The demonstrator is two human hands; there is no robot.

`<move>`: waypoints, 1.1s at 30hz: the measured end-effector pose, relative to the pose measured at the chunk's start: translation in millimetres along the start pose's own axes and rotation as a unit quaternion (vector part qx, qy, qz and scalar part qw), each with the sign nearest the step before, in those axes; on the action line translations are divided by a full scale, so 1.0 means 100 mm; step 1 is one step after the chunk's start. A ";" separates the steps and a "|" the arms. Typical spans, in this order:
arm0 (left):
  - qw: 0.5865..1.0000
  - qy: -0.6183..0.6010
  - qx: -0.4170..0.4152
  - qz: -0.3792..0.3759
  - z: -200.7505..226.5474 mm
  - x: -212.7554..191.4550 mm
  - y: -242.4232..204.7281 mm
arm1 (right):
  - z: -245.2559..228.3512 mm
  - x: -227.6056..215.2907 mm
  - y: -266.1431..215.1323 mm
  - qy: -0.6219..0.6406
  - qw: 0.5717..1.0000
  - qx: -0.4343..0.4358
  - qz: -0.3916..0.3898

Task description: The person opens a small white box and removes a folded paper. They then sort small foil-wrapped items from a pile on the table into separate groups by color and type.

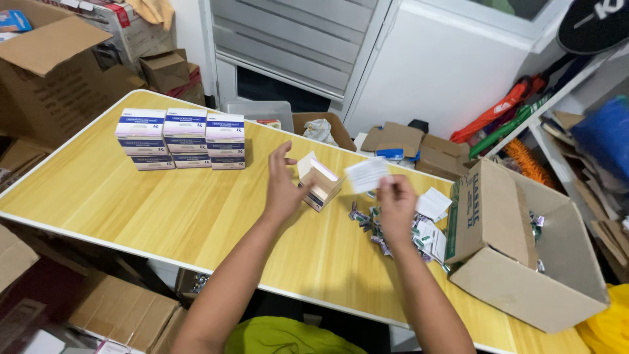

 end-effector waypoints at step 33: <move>0.986 0.069 0.134 -0.075 -0.38 0.32 -0.22 | 0.38 0.94 0.95 -0.438 0.826 -0.035 -0.354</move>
Point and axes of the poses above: each hand's wrist, its own y-axis towards the middle knuckle, its own x-axis out of the palm, z = x × y, the point moved 1 cm from there along y, towards the middle knuckle, and after that the axes turned 1 degree about -y, right-handed, at the moved point
